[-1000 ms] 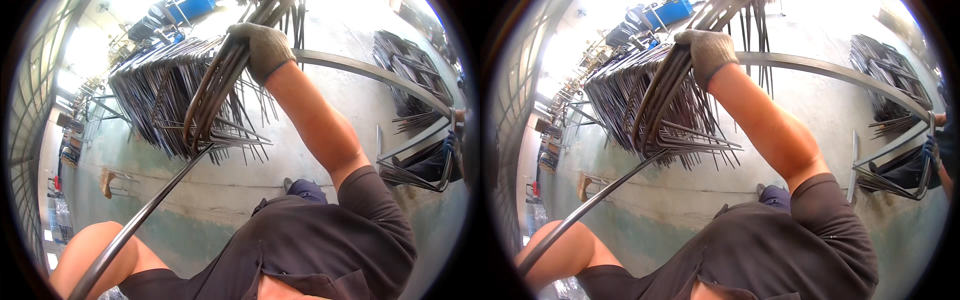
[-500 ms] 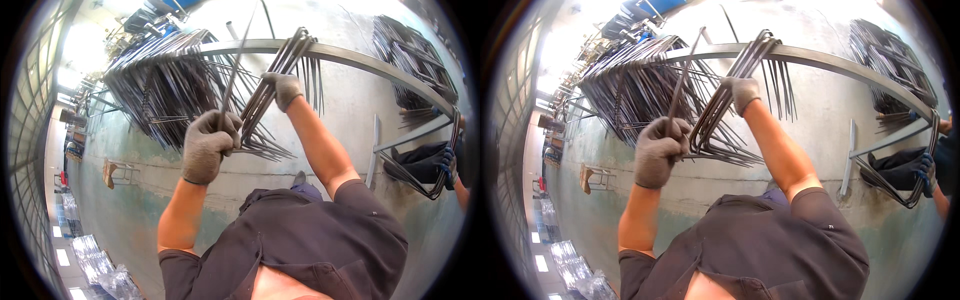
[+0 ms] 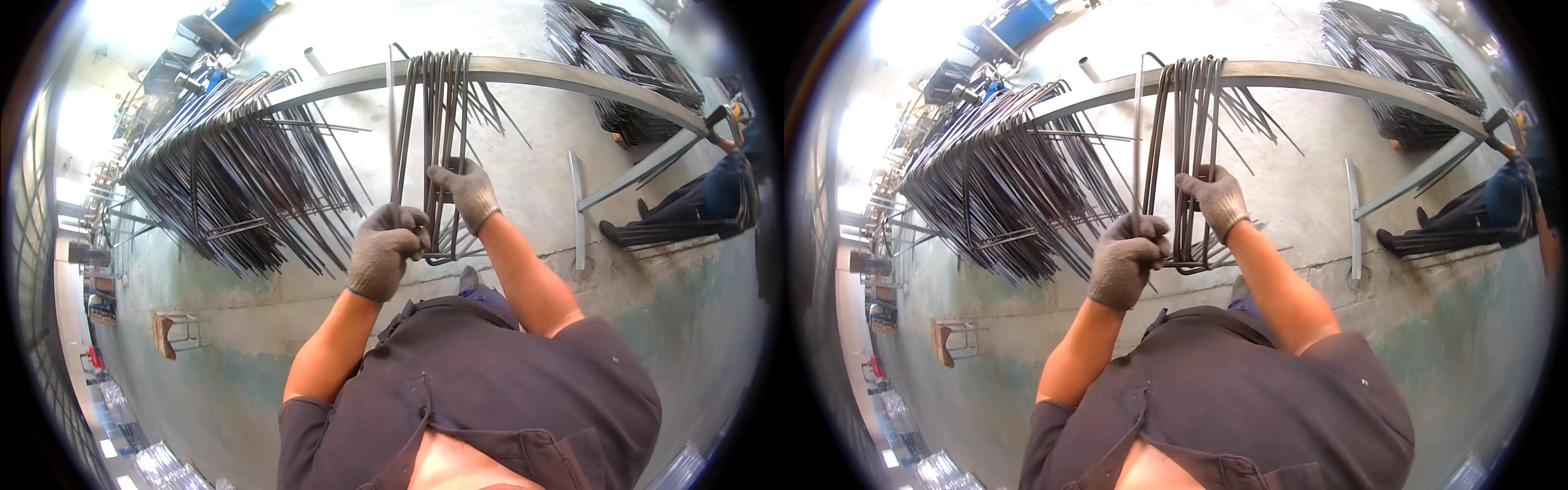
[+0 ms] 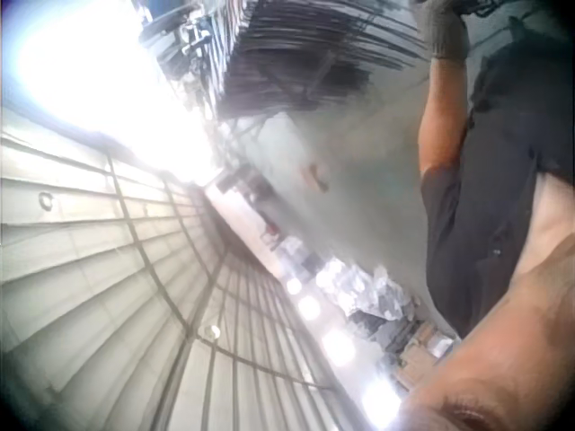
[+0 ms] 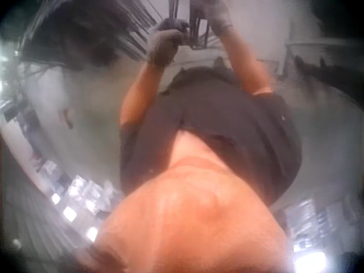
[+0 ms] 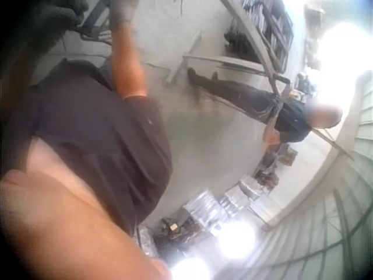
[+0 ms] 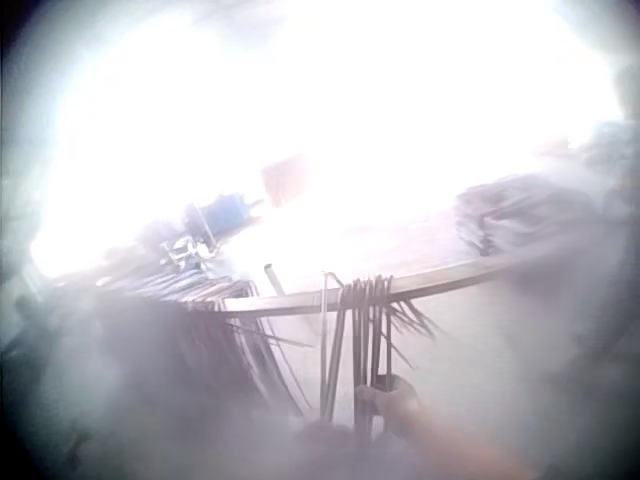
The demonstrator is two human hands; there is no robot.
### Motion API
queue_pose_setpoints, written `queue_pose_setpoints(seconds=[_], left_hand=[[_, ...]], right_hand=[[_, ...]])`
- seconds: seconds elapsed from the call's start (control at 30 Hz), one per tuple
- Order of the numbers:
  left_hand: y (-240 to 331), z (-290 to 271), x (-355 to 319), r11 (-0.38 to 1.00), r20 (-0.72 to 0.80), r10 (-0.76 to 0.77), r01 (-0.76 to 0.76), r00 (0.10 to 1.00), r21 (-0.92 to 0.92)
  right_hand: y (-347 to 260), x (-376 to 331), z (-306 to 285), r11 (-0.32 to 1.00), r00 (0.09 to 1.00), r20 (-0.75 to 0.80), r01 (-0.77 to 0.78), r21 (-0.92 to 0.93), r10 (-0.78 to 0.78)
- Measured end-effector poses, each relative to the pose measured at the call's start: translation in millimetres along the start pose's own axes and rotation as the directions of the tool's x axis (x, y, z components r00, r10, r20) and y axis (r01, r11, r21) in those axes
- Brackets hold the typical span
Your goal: The person repeatedly picks up bundles of bent metal rods from a horizontal rack and places them back onto the same rack in a more organized manner. The person wears gloves and handles the rods by hand throughout the clip.
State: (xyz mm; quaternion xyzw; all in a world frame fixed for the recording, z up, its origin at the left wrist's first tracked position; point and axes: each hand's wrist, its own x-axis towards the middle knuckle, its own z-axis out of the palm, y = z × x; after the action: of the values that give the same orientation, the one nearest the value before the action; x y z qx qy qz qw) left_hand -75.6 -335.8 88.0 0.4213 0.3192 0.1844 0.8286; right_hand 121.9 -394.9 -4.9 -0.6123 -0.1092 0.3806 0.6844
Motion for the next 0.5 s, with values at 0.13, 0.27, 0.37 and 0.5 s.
queue_pose_setpoints(seconds=[0.13,0.27,0.37,0.5], left_hand=[[-22.9,-10.2,31.5,0.997,0.089,-0.006,-0.001,0.996,0.075],[26.8,8.5,27.1,0.984,0.199,0.096,-0.124,0.975,0.131],[65.7,18.3,23.8,0.957,0.287,0.223,-0.264,0.932,0.116],[69.9,12.4,24.3,0.941,0.327,0.283,-0.326,0.902,0.085]], right_hand=[[31.5,-9.8,-0.9,0.996,0.988,-0.151,0.024,-0.082,-0.036],[58.7,-9.5,-11.4,0.99,0.981,-0.192,0.008,-0.138,-0.035],[55.6,-14.8,-25.9,0.985,0.965,-0.262,-0.025,-0.173,-0.022],[52.1,-20.1,-31.7,0.989,0.964,-0.25,0.052,-0.141,-0.086]])
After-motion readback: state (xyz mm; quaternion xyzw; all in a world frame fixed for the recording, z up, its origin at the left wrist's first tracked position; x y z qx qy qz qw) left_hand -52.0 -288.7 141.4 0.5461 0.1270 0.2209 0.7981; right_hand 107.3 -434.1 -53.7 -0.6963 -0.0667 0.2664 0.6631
